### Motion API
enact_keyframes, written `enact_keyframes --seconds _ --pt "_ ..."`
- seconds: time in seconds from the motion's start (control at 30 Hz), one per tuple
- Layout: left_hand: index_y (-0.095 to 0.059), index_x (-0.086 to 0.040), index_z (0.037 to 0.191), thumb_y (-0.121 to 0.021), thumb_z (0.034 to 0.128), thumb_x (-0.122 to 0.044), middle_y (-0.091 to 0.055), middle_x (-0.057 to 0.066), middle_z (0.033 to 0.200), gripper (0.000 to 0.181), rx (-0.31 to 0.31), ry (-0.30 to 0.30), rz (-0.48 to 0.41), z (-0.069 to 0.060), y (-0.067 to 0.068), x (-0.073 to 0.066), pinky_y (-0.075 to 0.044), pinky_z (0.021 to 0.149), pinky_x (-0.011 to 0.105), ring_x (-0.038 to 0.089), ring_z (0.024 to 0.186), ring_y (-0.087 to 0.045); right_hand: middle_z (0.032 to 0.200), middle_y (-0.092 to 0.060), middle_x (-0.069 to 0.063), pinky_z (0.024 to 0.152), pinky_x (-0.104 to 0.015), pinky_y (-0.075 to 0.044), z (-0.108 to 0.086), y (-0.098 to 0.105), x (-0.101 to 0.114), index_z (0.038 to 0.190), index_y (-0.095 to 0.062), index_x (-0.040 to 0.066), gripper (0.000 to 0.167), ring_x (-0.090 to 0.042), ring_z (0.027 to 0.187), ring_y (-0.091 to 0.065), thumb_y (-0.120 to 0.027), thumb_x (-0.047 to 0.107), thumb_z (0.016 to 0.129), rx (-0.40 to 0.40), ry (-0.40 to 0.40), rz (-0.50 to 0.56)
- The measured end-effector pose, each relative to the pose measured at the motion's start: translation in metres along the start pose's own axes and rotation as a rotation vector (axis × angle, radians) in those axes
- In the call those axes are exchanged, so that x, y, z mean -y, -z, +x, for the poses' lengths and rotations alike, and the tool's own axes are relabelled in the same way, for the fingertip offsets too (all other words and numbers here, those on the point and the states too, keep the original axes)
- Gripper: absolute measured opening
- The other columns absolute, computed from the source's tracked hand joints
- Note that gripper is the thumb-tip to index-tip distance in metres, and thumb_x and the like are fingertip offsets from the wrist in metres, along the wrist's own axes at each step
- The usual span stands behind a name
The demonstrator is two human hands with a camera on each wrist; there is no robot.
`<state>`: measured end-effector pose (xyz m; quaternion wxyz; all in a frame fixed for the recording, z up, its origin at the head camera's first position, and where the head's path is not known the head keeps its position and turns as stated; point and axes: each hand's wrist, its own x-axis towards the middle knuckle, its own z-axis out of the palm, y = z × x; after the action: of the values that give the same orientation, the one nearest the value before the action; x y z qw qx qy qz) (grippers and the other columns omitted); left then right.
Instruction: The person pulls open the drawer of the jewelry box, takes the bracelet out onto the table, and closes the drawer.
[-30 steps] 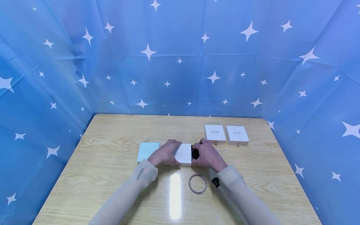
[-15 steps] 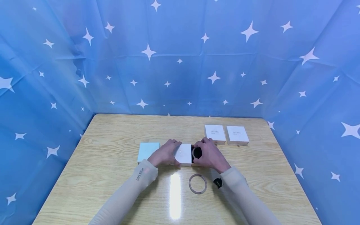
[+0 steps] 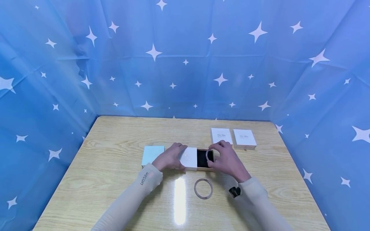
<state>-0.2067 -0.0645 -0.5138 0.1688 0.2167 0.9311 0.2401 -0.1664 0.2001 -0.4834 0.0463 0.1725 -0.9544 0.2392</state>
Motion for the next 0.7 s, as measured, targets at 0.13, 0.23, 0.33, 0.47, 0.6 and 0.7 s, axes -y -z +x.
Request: enact_keyframes --seconds 0.13,0.23,0.33,0.47,0.6,0.7 --pt "-0.045 -0.010 0.154 -0.098 0.0646 -0.035 -0.048 0.015 0.153 0.107 -0.003 0.000 -0.004 -0.001 0.000 0.000 -0.049 0.111 0.045 0.029 0.133 -0.051 0.119 -0.062 -0.009 0.080 -0.039 -0.049 -0.011 0.006 -0.004 0.118 -0.071 0.019 0.044 -0.026 0.105 -0.053 -0.083 0.032 0.078 0.006 -0.023 0.008" --pt "-0.044 -0.010 0.155 -0.098 0.0656 -0.035 -0.046 0.015 0.154 0.107 0.000 -0.001 -0.008 -0.001 0.000 0.000 -0.048 0.113 0.046 0.030 0.136 -0.050 0.120 -0.062 -0.008 0.084 -0.043 -0.050 -0.021 0.008 -0.006 0.117 -0.071 0.018 0.044 -0.028 0.110 -0.054 -0.084 0.030 0.077 0.004 -0.029 0.002" --pt "-0.043 -0.010 0.155 -0.097 0.0668 -0.034 -0.045 0.015 0.155 0.107 0.003 -0.003 -0.006 -0.001 -0.001 -0.001 -0.046 0.115 0.046 0.030 0.139 -0.048 0.119 -0.063 -0.008 0.085 -0.044 -0.050 -0.032 0.009 -0.009 0.115 -0.072 0.016 0.042 -0.029 0.112 -0.054 -0.084 0.027 0.077 0.004 -0.030 -0.003" --pt "-0.042 -0.010 0.156 -0.097 0.0670 -0.034 -0.045 0.015 0.156 0.107 0.003 -0.002 -0.009 -0.001 0.000 -0.001 -0.046 0.115 0.046 0.030 0.138 -0.048 0.114 -0.064 -0.006 0.084 -0.041 -0.050 -0.046 0.009 -0.014 0.113 -0.074 0.014 0.041 -0.027 0.107 -0.055 -0.085 0.025 0.076 0.006 -0.021 -0.027" --pt "-0.042 -0.010 0.156 -0.097 0.0672 -0.033 -0.045 0.015 0.156 0.107 0.003 0.000 -0.018 -0.001 0.000 0.000 -0.046 0.114 0.046 0.030 0.139 -0.048 0.112 -0.064 -0.005 0.085 -0.042 -0.052 -0.060 0.009 -0.018 0.112 -0.074 0.016 0.042 -0.026 0.107 -0.056 -0.086 0.025 0.073 0.021 -0.020 -0.050" --pt "-0.042 -0.010 0.156 -0.097 0.0671 -0.033 -0.044 0.015 0.157 0.107 0.005 0.001 -0.021 -0.001 0.000 0.000 -0.045 0.116 0.047 0.031 0.141 -0.046 0.111 -0.063 -0.003 0.086 -0.043 -0.053 -0.070 0.009 -0.021 0.111 -0.074 0.018 0.043 -0.025 0.108 -0.056 -0.087 0.024 0.071 0.046 -0.017 -0.055"
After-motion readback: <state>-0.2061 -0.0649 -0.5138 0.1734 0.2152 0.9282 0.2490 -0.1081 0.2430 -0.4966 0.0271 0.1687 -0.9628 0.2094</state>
